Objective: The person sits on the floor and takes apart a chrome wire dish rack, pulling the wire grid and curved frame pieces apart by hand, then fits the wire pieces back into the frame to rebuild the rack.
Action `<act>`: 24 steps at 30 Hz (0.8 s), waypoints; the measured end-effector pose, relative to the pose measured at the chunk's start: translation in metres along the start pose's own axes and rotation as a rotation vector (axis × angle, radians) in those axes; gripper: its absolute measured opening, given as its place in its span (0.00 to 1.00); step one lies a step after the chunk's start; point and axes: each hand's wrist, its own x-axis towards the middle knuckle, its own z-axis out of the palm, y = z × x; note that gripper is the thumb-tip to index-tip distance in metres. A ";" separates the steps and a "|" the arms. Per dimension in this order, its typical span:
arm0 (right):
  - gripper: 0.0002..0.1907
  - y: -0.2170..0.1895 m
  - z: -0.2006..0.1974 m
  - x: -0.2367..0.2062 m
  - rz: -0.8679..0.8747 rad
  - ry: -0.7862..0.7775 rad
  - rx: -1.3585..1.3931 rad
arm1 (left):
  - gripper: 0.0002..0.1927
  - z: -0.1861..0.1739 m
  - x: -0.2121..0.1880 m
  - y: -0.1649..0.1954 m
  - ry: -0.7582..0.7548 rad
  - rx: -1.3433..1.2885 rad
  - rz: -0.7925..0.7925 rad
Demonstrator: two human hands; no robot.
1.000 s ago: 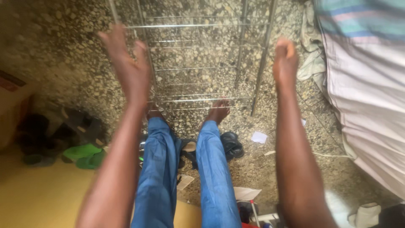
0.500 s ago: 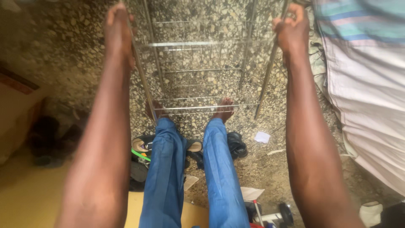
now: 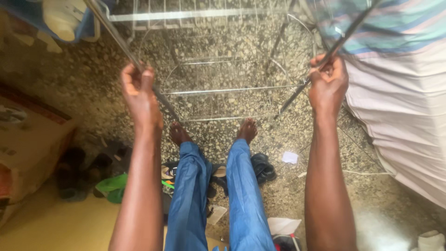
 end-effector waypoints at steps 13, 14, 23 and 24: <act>0.07 0.113 0.007 -0.073 0.034 0.151 0.066 | 0.08 -0.026 -0.086 -0.038 0.066 0.481 -0.172; 0.04 0.117 0.008 -0.081 0.055 0.158 0.045 | 0.11 -0.029 -0.093 -0.040 0.090 0.559 -0.304; 0.10 0.151 0.013 -0.137 0.175 0.184 -0.044 | 0.18 -0.051 -0.154 -0.076 0.019 0.524 -0.071; 0.11 0.158 0.013 -0.142 0.064 0.199 -0.023 | 0.19 -0.055 -0.159 -0.081 0.018 0.555 -0.019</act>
